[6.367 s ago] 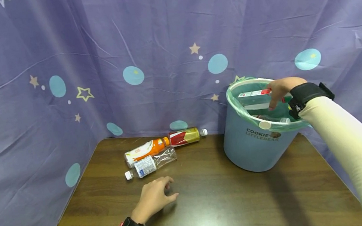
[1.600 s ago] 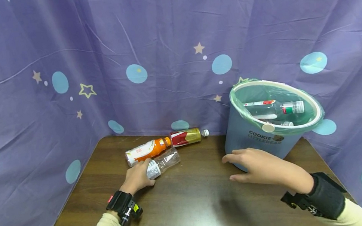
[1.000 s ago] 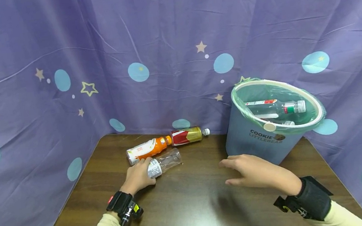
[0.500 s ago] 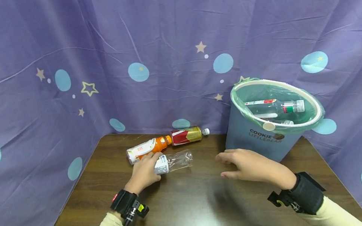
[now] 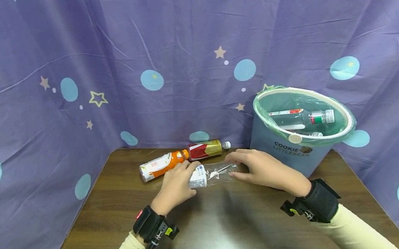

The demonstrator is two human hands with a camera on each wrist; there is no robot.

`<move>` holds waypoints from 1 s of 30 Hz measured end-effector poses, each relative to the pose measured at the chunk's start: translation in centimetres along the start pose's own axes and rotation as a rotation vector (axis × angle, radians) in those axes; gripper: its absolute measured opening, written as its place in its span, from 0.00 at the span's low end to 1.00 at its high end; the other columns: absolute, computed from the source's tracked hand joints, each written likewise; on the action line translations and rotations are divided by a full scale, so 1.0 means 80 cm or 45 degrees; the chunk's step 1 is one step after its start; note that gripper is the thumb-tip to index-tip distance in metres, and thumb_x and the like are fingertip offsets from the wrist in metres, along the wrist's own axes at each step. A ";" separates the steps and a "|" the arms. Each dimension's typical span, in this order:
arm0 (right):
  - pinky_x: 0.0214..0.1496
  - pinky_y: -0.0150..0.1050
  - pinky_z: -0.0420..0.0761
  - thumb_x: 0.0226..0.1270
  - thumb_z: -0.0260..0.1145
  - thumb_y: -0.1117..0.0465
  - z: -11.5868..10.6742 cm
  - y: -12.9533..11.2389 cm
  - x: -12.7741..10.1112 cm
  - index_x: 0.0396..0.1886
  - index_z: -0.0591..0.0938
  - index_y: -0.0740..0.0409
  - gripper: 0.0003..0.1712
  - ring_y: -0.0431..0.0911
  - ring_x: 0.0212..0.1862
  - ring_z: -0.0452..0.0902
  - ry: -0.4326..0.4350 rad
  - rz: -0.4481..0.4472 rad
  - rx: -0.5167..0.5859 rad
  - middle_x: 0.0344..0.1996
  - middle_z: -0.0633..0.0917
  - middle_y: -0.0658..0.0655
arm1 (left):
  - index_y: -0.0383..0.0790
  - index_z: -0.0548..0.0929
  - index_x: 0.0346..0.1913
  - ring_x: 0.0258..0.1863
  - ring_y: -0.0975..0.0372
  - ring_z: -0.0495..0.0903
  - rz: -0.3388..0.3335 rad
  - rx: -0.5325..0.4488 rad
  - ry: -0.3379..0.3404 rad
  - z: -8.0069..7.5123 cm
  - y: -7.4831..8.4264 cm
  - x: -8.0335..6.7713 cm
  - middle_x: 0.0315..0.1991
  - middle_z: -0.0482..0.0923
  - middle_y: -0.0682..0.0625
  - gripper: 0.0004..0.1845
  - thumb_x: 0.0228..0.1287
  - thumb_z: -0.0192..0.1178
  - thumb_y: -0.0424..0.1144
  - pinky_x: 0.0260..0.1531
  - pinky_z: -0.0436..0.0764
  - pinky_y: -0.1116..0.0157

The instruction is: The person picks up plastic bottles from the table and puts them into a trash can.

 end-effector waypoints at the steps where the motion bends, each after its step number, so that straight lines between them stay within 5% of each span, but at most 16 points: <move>1: 0.44 0.40 0.82 0.65 0.74 0.55 0.001 -0.001 0.002 0.54 0.84 0.52 0.19 0.38 0.40 0.79 0.008 -0.004 -0.002 0.42 0.86 0.47 | 0.48 0.77 0.65 0.43 0.53 0.83 0.016 0.006 0.010 -0.002 0.005 0.001 0.48 0.82 0.48 0.46 0.35 0.84 0.41 0.32 0.83 0.55; 10: 0.44 0.40 0.83 0.58 0.79 0.54 0.019 0.000 0.009 0.55 0.84 0.56 0.26 0.44 0.43 0.82 -0.041 -0.024 0.013 0.46 0.86 0.53 | 0.48 0.76 0.64 0.43 0.55 0.81 0.104 0.000 0.081 -0.019 0.036 0.001 0.47 0.81 0.50 0.46 0.34 0.85 0.40 0.34 0.83 0.59; 30: 0.35 0.42 0.83 0.35 0.88 0.44 0.062 0.002 0.010 0.61 0.77 0.52 0.50 0.46 0.39 0.84 -0.119 0.115 -0.321 0.44 0.87 0.51 | 0.48 0.77 0.63 0.45 0.56 0.81 0.175 -0.043 0.149 -0.022 0.058 0.002 0.46 0.80 0.51 0.46 0.33 0.85 0.37 0.39 0.84 0.60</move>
Point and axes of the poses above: each hand's wrist, its own x-axis towards the middle knuckle, its own z-axis out of the palm, y = z × x, the point moved 1 cm from there along x, towards the middle knuckle
